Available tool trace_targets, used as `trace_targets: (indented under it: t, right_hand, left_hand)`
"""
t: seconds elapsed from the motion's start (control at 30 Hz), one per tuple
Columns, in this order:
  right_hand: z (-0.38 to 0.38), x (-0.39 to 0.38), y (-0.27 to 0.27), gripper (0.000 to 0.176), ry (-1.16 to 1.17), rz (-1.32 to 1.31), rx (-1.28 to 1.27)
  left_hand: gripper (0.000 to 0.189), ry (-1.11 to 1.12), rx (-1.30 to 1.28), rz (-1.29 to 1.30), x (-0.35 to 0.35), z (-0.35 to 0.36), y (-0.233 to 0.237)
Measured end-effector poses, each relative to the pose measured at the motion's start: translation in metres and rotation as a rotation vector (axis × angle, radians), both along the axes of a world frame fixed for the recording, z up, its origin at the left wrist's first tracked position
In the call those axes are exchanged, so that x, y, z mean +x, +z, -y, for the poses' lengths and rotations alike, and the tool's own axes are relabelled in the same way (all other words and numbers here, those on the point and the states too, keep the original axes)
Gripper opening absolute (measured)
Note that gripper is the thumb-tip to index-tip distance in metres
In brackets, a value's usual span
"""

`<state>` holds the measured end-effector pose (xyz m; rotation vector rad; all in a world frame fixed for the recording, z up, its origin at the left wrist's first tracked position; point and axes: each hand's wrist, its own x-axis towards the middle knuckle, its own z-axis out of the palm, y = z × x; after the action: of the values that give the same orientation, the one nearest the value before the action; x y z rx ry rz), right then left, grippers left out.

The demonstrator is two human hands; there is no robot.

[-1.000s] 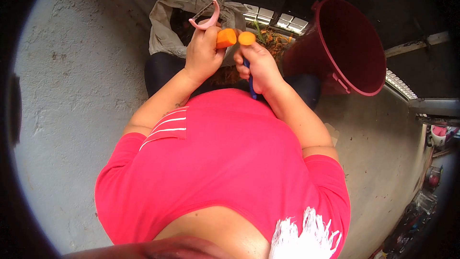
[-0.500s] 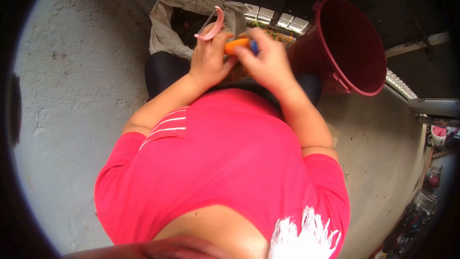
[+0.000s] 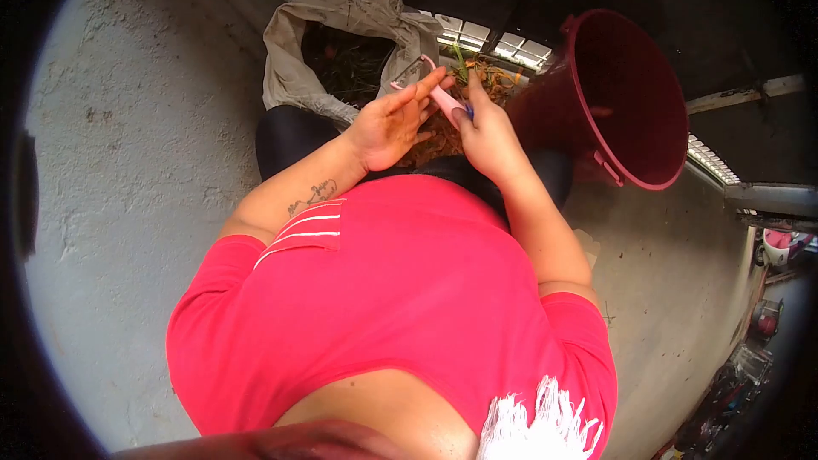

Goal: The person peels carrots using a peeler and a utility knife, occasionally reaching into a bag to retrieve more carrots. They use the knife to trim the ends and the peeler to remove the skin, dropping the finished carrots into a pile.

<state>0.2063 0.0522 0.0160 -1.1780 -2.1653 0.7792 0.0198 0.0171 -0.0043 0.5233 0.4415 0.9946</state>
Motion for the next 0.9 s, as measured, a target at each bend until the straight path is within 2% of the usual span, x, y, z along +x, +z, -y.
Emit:
trace_targets:
  t: [0.07,0.13,0.17,0.27,0.33,0.4,0.47,0.53,0.6,0.7,0.8,0.9]
  right_hand:
    - [-0.002,-0.005,-0.001,0.045,-0.097,-0.265,-0.494]
    - [-0.013,0.004,-0.006,0.037,-0.129,-0.277,-0.678]
    - [-0.021,0.010,-0.010,0.033,-0.144,-0.283,-0.769]
    - [-0.039,0.031,-0.019,0.026,-0.289,-0.299,-0.551]
    - [-0.047,0.047,-0.017,0.025,-0.373,-0.389,-0.531]
    - [-0.053,0.060,-0.009,0.024,-0.425,-0.419,-0.542]
    - [-0.060,0.074,-0.010,0.024,-0.435,-0.433,-0.528]
    - [-0.066,0.081,-0.006,0.025,-0.477,-0.381,-0.491]
    - [-0.069,0.083,0.000,0.025,-0.518,-0.353,-0.456]
    - [-0.076,0.084,0.010,0.025,-0.561,-0.302,-0.424]
    - [-0.081,0.088,0.007,0.024,-0.578,-0.257,-0.407]
    - [-0.087,0.090,0.004,0.024,-0.595,-0.231,-0.403]
  left_hand:
    - [0.066,-0.024,0.081,-0.004,0.000,-0.006,-0.003]
    - [0.071,-0.112,0.157,-0.030,-0.007,-0.012,-0.009]
    - [0.069,-0.067,0.182,-0.129,-0.015,-0.015,-0.013]
    - [0.052,-0.142,0.423,-0.693,-0.054,-0.060,-0.049]
    - [0.035,-0.064,0.307,-1.174,-0.089,-0.110,-0.109]
    - [0.031,0.040,0.448,-1.771,-0.133,-0.156,-0.172]
    - [0.030,0.089,0.335,-2.022,-0.173,-0.187,-0.220]
    - [0.027,0.011,0.247,-2.165,-0.203,-0.210,-0.248]
    - [0.032,-0.188,0.247,-2.307,-0.203,-0.219,-0.228]
    - [0.039,-0.385,0.084,-2.362,-0.198,-0.250,-0.250]
    - [0.048,-0.148,0.170,-2.494,-0.191,-0.262,-0.270]
    - [0.053,-0.448,0.099,-2.582,-0.187,-0.283,-0.283]
